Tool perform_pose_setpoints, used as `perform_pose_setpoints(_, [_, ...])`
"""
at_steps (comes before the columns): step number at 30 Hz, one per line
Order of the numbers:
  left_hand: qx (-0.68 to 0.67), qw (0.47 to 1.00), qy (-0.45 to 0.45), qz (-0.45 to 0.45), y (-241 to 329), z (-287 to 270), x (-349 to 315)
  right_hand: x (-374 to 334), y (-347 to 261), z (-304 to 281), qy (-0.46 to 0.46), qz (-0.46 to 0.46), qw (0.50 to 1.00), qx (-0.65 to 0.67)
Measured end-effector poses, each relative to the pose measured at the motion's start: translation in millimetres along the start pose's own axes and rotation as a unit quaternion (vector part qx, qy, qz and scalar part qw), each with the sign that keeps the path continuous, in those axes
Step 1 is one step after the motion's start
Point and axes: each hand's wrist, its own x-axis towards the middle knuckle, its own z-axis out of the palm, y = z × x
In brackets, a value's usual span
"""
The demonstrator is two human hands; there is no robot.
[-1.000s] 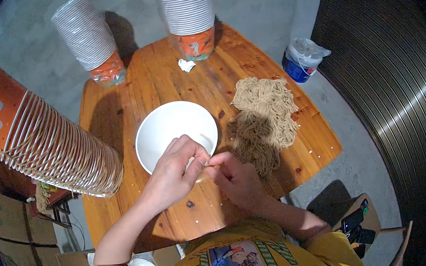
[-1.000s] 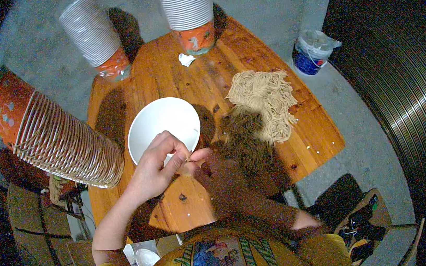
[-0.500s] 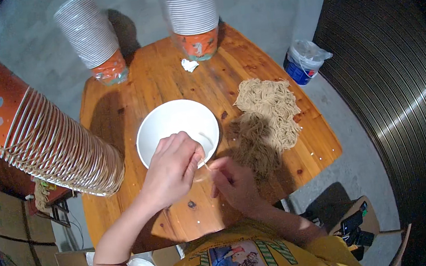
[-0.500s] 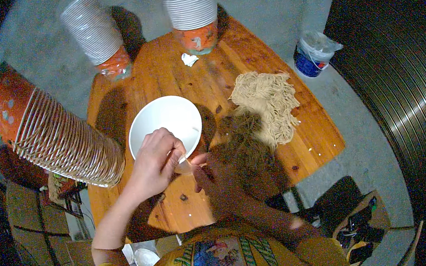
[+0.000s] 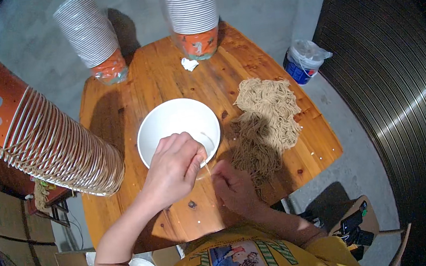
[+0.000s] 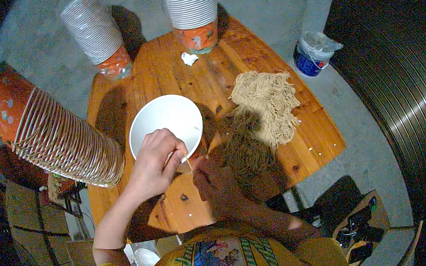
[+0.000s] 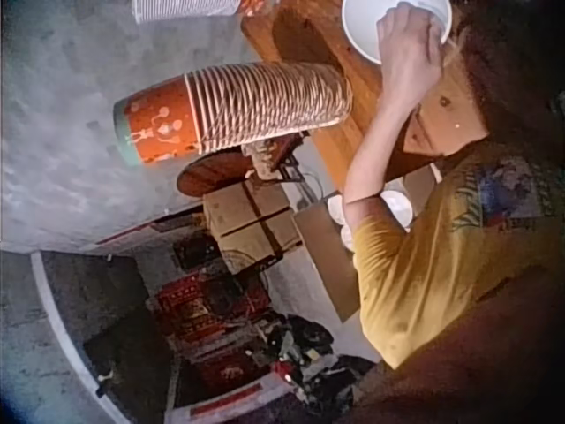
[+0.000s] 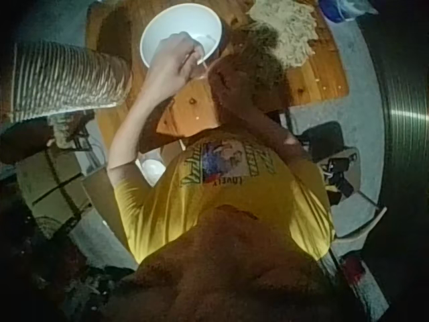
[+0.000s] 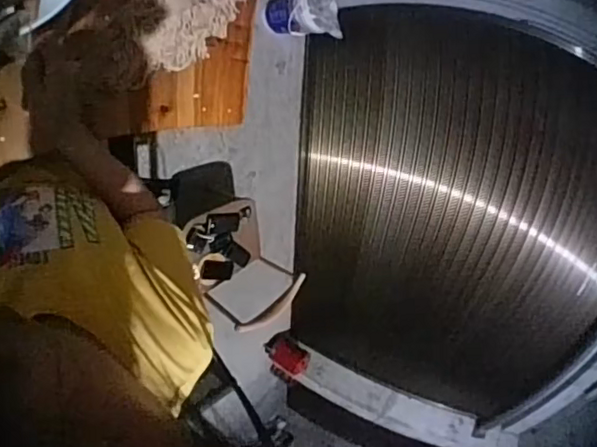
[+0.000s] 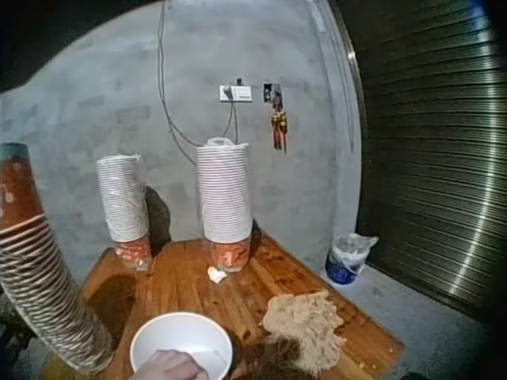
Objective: Stacking paper bowls into plastic bags and placing them into a cardboard box.
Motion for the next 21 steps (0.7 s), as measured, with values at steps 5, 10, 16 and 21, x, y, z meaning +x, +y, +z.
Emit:
perform_pose_setpoints(5, [0.015,1.000,0.002,0.011,-4.8,-0.5,1.4,-2.6,1.1,1.8,0.012,0.038,0.999,0.032])
perform_pose_setpoints(10, [-0.077,0.972,0.207,-0.079,5.1,4.7,-27.2,-11.8,-0.5,-8.7,0.012,-0.116,0.965,-0.234])
perform_pose_setpoints(16, [-0.449,0.815,0.120,-0.347,36.5,40.8,-70.0,-21.0,-21.6,-9.3,-0.018,-0.156,0.956,-0.249])
perform_pose_setpoints(21, [-0.680,0.600,0.063,-0.417,29.8,47.8,-61.2,-19.9,-12.4,-6.1,-0.031,-0.200,0.943,-0.262])
